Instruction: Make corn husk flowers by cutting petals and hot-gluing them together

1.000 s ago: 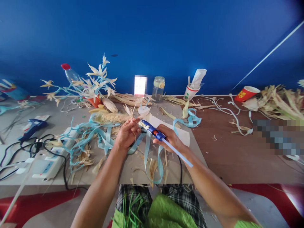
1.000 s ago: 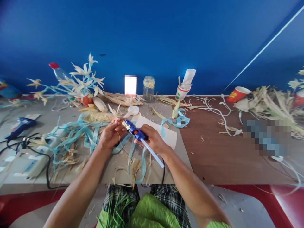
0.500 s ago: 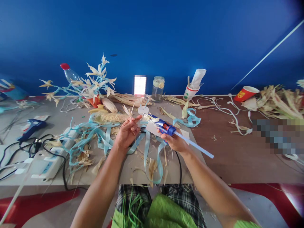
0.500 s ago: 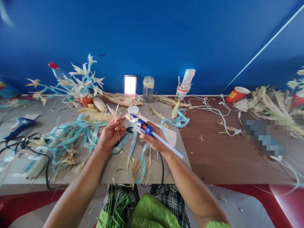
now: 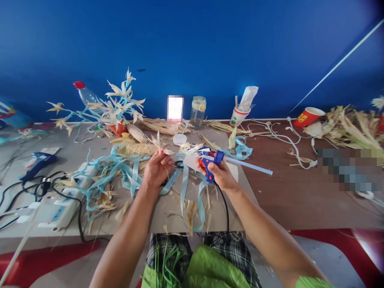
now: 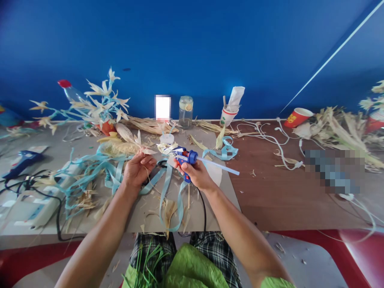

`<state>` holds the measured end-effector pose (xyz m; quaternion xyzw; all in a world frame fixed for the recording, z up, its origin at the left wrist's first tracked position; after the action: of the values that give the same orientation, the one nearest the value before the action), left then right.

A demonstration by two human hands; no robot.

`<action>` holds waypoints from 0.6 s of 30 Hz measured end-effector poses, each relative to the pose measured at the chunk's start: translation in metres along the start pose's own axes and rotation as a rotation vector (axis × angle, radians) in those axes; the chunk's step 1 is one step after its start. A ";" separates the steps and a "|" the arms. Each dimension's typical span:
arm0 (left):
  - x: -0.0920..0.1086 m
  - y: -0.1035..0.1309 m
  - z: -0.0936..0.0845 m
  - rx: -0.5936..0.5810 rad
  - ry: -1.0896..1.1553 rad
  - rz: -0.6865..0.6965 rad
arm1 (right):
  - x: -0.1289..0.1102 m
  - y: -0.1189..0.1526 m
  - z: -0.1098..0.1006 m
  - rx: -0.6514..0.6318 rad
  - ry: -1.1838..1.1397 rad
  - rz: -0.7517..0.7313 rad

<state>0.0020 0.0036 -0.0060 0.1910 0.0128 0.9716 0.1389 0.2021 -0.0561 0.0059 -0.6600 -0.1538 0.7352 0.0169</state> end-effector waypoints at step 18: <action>-0.004 -0.001 0.001 0.052 -0.057 0.020 | 0.010 0.004 0.008 -0.081 -0.003 0.114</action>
<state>0.0059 0.0038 -0.0067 0.2222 0.0324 0.9665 0.1243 0.1941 -0.0590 -0.0039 -0.6666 -0.1459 0.7292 -0.0519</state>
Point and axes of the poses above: each hand's wrist, its own y-axis away from the middle knuckle, its own z-axis out of the palm, x = y × z, the point moved 1 cm from there along -y, towards the middle knuckle, and after that the axes turned 10 degrees about y, right-handed, at the moved point
